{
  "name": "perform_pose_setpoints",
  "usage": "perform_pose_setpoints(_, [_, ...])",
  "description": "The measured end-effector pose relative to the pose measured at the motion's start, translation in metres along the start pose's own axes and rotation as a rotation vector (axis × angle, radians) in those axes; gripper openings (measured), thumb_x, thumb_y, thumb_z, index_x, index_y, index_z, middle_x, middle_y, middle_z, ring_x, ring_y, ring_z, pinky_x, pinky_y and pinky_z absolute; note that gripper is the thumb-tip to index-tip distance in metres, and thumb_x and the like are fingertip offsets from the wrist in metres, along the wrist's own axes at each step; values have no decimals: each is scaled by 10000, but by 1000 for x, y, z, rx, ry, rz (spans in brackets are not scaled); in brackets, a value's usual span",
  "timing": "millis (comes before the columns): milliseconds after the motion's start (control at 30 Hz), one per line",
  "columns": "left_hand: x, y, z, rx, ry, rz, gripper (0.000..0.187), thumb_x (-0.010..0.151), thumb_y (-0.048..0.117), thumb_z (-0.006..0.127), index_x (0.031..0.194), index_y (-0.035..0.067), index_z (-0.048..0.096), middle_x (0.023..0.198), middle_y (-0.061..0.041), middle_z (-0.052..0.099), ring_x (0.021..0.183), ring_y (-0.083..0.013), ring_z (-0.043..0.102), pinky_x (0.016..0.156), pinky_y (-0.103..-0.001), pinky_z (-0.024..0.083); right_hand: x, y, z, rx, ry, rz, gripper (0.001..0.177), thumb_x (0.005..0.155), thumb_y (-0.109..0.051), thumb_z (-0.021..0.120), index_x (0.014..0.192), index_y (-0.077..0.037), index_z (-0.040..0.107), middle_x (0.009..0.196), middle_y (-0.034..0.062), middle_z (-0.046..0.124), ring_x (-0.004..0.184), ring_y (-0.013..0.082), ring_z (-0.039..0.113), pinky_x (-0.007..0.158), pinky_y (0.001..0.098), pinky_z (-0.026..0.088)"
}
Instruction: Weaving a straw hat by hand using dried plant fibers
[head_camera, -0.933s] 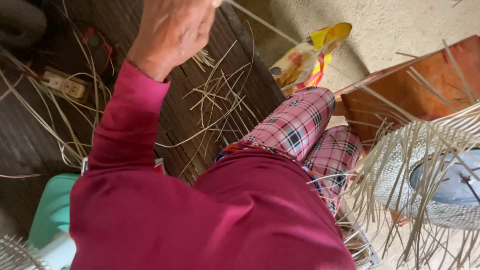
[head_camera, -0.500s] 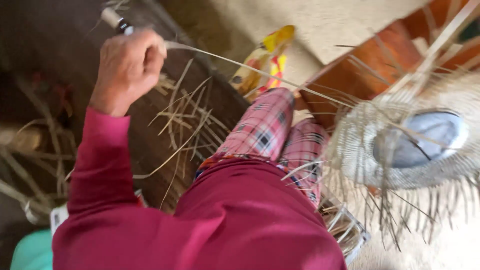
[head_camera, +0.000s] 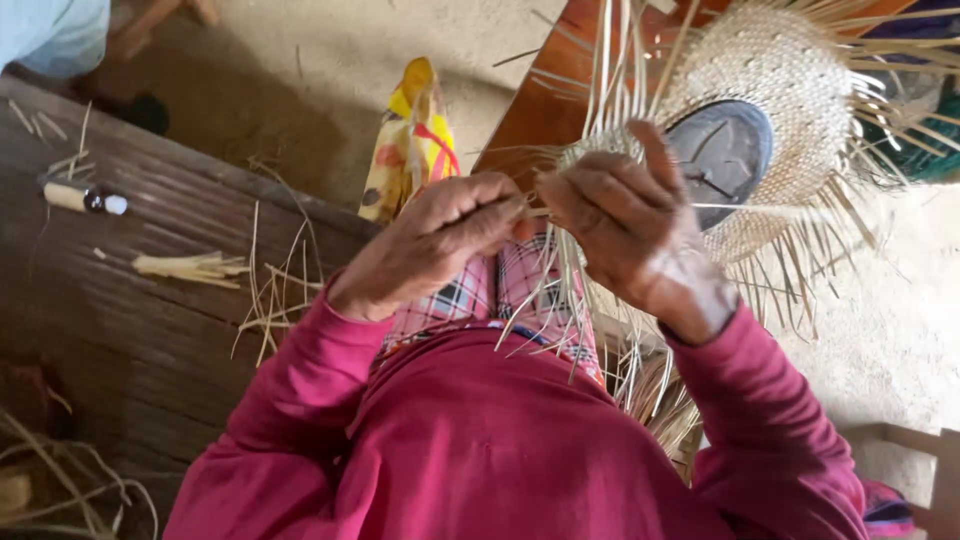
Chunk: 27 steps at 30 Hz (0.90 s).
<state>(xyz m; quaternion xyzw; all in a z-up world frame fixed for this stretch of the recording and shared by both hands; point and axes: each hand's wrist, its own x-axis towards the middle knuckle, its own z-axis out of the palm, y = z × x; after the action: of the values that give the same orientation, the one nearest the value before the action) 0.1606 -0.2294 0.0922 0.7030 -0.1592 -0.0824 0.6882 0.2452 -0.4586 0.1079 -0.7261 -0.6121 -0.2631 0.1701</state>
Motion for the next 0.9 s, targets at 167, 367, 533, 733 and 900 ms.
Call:
perform_pose_setpoints(167, [13, -28, 19, -23, -72, -49, 220, 1088, 268, 447, 1000, 127, 591, 862, 31, 563, 768, -81, 488, 670, -240, 420, -29, 10, 3, 50, -10, -41, 277, 1079, 18, 399, 1251, 80, 607, 966, 153, 604, 674, 295, 541, 613, 450, 451])
perform_pose_setpoints(367, [-12, -28, 8, 132, -141, 154, 174, 1093, 145, 469, 966, 115, 584, 665, 57, 471, 491, -44, 352, 432, -229, 284, -132, 68, -25, -202, 70, 321, 228, 1091, 42, 477, 1149, 45, 698, 997, 205, 746, 726, 311, 689, 609, 426, 542])
perform_pose_setpoints(533, [-49, -41, -43, 402, -66, 93, 157, 1037, 117, 511, 967, 72, 644, 769, -12, 687, 546, -75, 533, 462, -210, 409, -187, 89, -44, -214, 87, 621, 226, 1069, 109, 501, 1124, 68, 716, 840, 148, 607, 709, 301, 568, 658, 428, 424])
perform_pose_setpoints(733, [-94, -17, -69, 862, 124, -66, 143, 1009, 99, 582, 1020, 63, 720, 898, -26, 805, 632, -114, 721, 570, -272, 543, -219, 95, -39, -262, 166, 682, 275, 983, 108, 475, 1129, 43, 698, 823, 119, 606, 746, 297, 603, 699, 428, 474])
perform_pose_setpoints(900, [-154, -62, -138, 936, 269, -188, 223, 1005, 43, 592, 1200, -16, 683, 971, -144, 781, 614, -217, 736, 509, -342, 593, -218, 70, -30, -383, 311, 769, 198, 1063, 63, 512, 1068, -16, 694, 859, 112, 590, 714, 263, 576, 615, 409, 413])
